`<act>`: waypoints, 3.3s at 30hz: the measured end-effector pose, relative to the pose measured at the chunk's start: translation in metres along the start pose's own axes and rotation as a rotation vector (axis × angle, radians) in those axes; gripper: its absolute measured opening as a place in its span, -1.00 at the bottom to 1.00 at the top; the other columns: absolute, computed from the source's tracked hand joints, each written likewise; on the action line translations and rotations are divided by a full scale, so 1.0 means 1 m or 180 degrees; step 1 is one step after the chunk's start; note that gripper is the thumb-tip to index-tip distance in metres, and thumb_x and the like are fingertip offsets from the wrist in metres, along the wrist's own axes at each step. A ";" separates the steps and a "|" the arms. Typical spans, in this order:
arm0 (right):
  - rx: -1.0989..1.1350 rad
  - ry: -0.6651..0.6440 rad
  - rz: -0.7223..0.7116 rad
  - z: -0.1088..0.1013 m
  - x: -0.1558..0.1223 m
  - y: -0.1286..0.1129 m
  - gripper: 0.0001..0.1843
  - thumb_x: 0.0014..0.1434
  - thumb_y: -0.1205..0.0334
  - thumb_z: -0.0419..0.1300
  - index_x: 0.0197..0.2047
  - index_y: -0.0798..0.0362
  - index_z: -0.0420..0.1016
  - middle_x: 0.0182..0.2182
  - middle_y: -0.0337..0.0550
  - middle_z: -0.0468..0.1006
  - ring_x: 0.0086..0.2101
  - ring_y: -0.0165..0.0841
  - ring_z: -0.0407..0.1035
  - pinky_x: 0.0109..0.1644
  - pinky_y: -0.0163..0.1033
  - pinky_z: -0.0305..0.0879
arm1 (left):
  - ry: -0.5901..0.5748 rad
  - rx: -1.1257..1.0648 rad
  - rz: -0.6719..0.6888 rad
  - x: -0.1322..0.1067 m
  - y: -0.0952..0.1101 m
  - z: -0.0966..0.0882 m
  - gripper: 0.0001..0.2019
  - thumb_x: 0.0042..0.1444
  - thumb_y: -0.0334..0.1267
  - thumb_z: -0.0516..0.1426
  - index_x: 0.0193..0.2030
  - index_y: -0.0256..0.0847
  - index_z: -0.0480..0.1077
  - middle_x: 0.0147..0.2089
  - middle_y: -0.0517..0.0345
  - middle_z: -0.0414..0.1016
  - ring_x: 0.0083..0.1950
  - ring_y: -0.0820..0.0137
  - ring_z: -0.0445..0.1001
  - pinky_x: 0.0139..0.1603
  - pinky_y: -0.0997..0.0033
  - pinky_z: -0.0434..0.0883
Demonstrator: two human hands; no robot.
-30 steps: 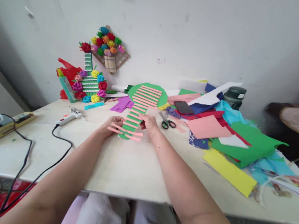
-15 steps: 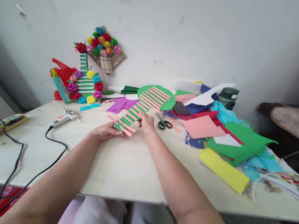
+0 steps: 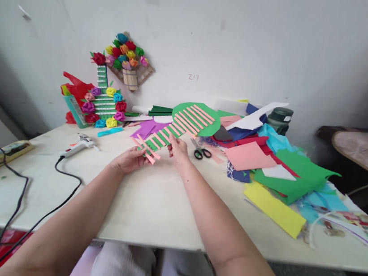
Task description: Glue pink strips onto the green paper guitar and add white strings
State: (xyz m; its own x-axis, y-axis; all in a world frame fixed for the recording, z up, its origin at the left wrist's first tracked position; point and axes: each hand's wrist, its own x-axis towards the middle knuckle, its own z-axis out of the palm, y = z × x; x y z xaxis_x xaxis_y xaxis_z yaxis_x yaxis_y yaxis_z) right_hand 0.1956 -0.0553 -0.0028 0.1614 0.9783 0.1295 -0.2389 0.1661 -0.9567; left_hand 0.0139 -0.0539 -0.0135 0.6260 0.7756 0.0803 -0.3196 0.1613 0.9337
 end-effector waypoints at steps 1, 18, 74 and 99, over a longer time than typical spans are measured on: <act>0.0008 -0.0090 0.0014 0.000 0.000 -0.001 -0.57 -0.08 -0.15 0.16 -0.58 0.06 0.20 -0.74 -0.33 0.24 -0.74 -0.58 0.02 -0.72 -0.41 -0.04 | 0.0085 -0.0057 0.0027 0.000 0.001 0.000 -0.79 -0.06 -0.26 0.20 -0.30 -0.36 0.42 -0.35 -0.09 0.48 -0.39 0.33 0.47 -0.31 0.34 0.43; 0.0642 0.0795 0.0333 -0.039 0.009 -0.013 -0.31 -0.06 -0.43 -0.22 -0.40 0.07 0.28 -0.77 -0.34 0.15 -0.79 -0.56 -0.10 -0.77 -0.35 -0.13 | 0.0673 -0.0555 0.0101 -0.002 0.003 -0.015 -0.87 0.00 -0.31 0.07 -0.41 -0.33 0.39 -0.41 -0.09 0.49 -0.39 0.32 0.48 -0.46 0.40 0.44; 0.1919 0.0177 0.0246 -0.003 -0.002 0.003 -0.82 0.08 0.16 0.11 -0.40 0.11 0.32 -0.71 -0.26 0.36 -0.70 -0.55 0.14 -0.63 -0.43 0.17 | 0.0293 0.1043 -0.0072 0.007 -0.008 0.004 -0.76 -0.22 -0.19 0.27 -0.57 -0.34 0.37 -0.71 0.21 0.28 -0.73 0.62 0.14 -0.73 0.57 0.02; 0.1804 -0.0192 0.0435 0.012 -0.014 0.012 -0.74 0.00 0.10 0.20 -0.43 0.17 0.39 -0.62 -0.20 0.44 -0.61 -0.52 0.25 -0.53 -0.40 0.25 | 0.0759 0.0560 0.0198 0.014 -0.010 0.000 -0.69 -0.18 -0.17 0.26 -0.33 -0.35 0.40 -0.64 0.26 0.27 -0.69 0.65 0.09 -0.65 0.56 0.19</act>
State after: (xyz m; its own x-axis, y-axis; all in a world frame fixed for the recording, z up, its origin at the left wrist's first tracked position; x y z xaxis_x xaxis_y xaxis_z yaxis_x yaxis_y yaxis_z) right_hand 0.1788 -0.0653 -0.0126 0.0422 0.9981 0.0453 -0.7313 0.0617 -0.6792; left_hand 0.0253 -0.0447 -0.0220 0.4177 0.9055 0.0745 -0.2109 0.0169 0.9774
